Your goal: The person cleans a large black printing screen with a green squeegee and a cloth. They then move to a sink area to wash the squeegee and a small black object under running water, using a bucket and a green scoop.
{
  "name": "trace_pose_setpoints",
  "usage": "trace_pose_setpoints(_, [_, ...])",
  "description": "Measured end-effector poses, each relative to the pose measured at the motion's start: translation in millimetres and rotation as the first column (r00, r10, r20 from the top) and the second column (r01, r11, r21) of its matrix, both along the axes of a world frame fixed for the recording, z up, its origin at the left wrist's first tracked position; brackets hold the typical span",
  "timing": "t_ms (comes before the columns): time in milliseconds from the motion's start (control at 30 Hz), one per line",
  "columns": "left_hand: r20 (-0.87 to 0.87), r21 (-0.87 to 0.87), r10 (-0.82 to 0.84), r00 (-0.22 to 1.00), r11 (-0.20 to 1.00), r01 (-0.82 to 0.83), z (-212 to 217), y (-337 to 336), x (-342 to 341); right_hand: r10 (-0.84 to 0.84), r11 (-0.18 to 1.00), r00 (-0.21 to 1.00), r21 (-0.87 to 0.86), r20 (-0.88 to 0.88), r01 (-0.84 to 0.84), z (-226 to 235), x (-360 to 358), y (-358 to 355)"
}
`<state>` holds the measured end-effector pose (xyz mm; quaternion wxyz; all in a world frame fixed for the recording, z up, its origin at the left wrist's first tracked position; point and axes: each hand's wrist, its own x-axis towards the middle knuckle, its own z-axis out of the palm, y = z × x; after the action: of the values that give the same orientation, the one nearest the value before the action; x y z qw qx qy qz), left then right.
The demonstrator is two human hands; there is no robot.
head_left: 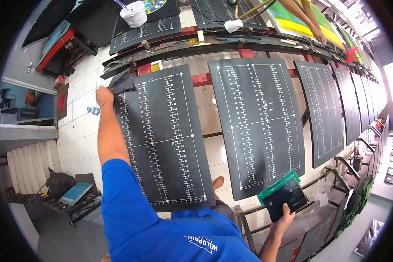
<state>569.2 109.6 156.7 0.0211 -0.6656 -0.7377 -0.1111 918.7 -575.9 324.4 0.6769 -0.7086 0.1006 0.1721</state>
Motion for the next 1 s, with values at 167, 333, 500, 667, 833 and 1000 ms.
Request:
trace_pose_setpoints(167, [0.129,0.122,-0.015,0.992,0.993,-0.001,-3,3,-3,0.032,0.999,0.999,-0.028,-0.036,-0.033,-5,-1,-1])
trace_pose_setpoints(333, [0.175,0.209,-0.393,0.903,0.911,0.356,5,-22,133,0.079,0.997,0.997,-0.009,-0.005,-0.079,0,-10,16])
trace_pose_setpoints(500, [0.177,0.207,-0.694,0.698,0.719,0.663,14,-76,274,0.108,0.994,0.992,0.028,0.065,-0.11,21,-29,11])
trace_pose_setpoints(667, [0.16,-0.16,-0.794,0.587,0.566,0.809,36,-187,328,-0.085,0.996,0.987,0.042,0.139,0.079,25,-63,-41])
trace_pose_setpoints(833, [0.047,-0.244,-0.958,0.282,0.263,0.933,19,-313,279,-0.307,0.95,0.94,0.114,0.15,0.292,19,-104,-94])
trace_pose_setpoints(1000, [0.174,-0.361,-0.985,-0.014,-0.077,0.93,56,-470,216,-0.435,0.869,0.899,0.287,0.055,0.403,29,-126,-113])
